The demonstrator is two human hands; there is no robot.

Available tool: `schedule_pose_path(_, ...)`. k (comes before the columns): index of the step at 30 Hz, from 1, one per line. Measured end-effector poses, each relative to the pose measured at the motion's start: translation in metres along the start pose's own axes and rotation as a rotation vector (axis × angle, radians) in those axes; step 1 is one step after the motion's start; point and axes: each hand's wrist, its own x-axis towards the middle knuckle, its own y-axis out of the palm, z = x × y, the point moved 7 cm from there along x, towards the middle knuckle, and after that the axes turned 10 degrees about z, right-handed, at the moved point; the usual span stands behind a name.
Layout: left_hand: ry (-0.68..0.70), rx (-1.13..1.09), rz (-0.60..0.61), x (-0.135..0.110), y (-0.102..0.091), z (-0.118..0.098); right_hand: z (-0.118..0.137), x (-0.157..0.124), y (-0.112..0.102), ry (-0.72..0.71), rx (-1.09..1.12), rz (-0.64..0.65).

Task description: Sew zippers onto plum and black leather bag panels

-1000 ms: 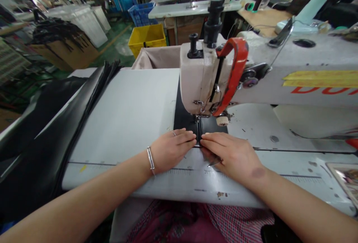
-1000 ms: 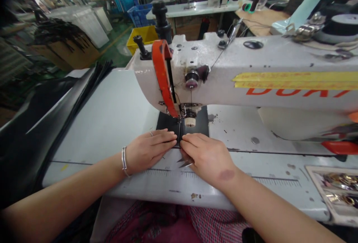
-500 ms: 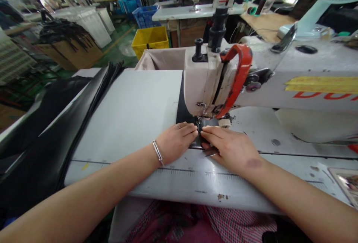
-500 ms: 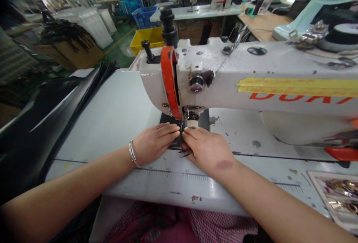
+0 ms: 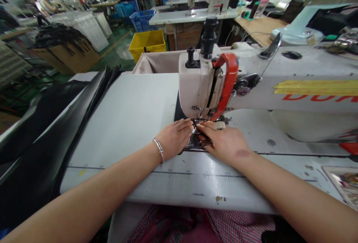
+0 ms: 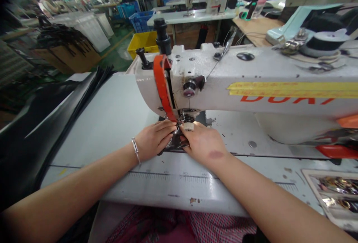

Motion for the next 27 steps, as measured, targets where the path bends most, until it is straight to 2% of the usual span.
schedule_pose_path(11,-0.049,-0.143,0.059,-0.001,0.010,0.010,-0.001,-0.002,0.002,0.026,0.061,-0.003)
schedule_pose_path(17,-0.025,-0.049,0.084,-0.008,0.009,0.001,0.004,-0.009,-0.001,0.035,0.098,-0.049)
schedule_pose_path(22,-0.120,-0.022,0.183,-0.009,0.016,0.006,0.004,-0.005,-0.007,0.030,0.142,-0.091)
schedule_pose_path(27,-0.082,0.011,0.179,-0.011,0.021,0.012,0.001,0.002,-0.018,0.000,0.142,-0.082)
